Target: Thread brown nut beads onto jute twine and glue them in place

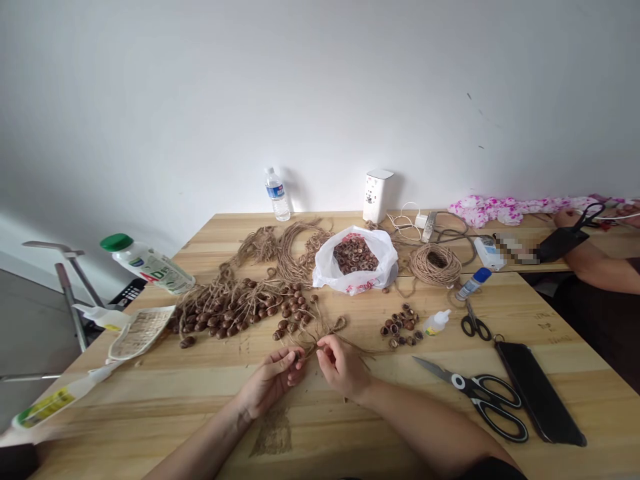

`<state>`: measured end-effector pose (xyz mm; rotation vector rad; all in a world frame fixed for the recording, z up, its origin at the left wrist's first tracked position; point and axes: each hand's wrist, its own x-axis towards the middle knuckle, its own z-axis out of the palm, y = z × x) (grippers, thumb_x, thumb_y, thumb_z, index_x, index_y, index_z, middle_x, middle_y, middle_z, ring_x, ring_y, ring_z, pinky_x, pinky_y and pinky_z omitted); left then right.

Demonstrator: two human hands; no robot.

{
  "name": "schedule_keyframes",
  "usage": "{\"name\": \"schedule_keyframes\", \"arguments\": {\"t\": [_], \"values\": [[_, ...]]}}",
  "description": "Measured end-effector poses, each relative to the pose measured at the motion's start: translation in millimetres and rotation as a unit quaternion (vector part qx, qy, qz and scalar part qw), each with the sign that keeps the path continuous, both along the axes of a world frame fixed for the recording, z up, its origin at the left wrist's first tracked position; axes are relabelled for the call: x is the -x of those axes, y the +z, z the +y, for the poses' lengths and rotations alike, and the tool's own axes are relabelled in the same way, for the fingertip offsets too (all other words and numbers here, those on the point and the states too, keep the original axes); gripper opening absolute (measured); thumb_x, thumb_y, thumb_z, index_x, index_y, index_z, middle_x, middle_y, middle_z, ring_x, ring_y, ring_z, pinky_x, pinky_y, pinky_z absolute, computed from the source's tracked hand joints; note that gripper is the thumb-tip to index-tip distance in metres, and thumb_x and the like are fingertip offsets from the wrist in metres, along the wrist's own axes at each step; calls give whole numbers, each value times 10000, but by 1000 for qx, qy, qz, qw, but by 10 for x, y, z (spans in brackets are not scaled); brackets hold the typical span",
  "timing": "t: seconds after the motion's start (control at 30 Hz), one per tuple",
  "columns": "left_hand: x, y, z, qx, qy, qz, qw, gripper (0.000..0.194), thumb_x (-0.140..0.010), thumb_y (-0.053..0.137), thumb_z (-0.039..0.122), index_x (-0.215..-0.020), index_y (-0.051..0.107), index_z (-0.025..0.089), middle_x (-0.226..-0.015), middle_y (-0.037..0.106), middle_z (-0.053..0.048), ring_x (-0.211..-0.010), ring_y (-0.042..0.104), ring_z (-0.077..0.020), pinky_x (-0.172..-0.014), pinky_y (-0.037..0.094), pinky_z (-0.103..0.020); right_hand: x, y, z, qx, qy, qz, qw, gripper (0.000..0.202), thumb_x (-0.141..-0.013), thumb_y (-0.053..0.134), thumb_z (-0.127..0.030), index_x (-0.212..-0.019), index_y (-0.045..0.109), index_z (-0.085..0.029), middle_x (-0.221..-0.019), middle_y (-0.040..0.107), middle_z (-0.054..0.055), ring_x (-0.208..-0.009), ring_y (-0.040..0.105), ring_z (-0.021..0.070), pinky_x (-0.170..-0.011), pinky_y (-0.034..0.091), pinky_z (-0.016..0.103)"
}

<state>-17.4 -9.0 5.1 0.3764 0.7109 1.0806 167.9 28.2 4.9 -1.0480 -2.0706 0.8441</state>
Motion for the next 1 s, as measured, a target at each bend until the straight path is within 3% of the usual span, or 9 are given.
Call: {"name": "schedule_keyframes", "arguments": {"t": [0.23,0.57,1.0], "values": [[-4,15,-2,-2,-12,13,1000,224,-714,723,272,-840,650,103,-630,559,-19,-481,446,-71,-471,268,-209,-1,14,-5,9,-3,-6,1000,148,-885,449,-244,-983,535,-174,-703,594,12,-640,563,134,-643,451,241],[-4,-22,23,-19,-29,-2,999,217,-739,684,316,-782,597,121,-531,424,44,-401,337,-46,-412,159,-208,3,0,-9,0,4,-9,1000,139,-881,446,-232,-976,534,-182,-703,596,10,-643,564,136,-644,452,236],[6,-60,22,11,-1,0,1000,228,-752,654,271,-920,531,176,-482,485,31,-399,367,-81,-430,186,-213,3,-23,-5,-1,10,-15,1000,120,-874,445,-219,-961,521,-187,-683,575,-6,-612,537,123,-618,425,224]]}}
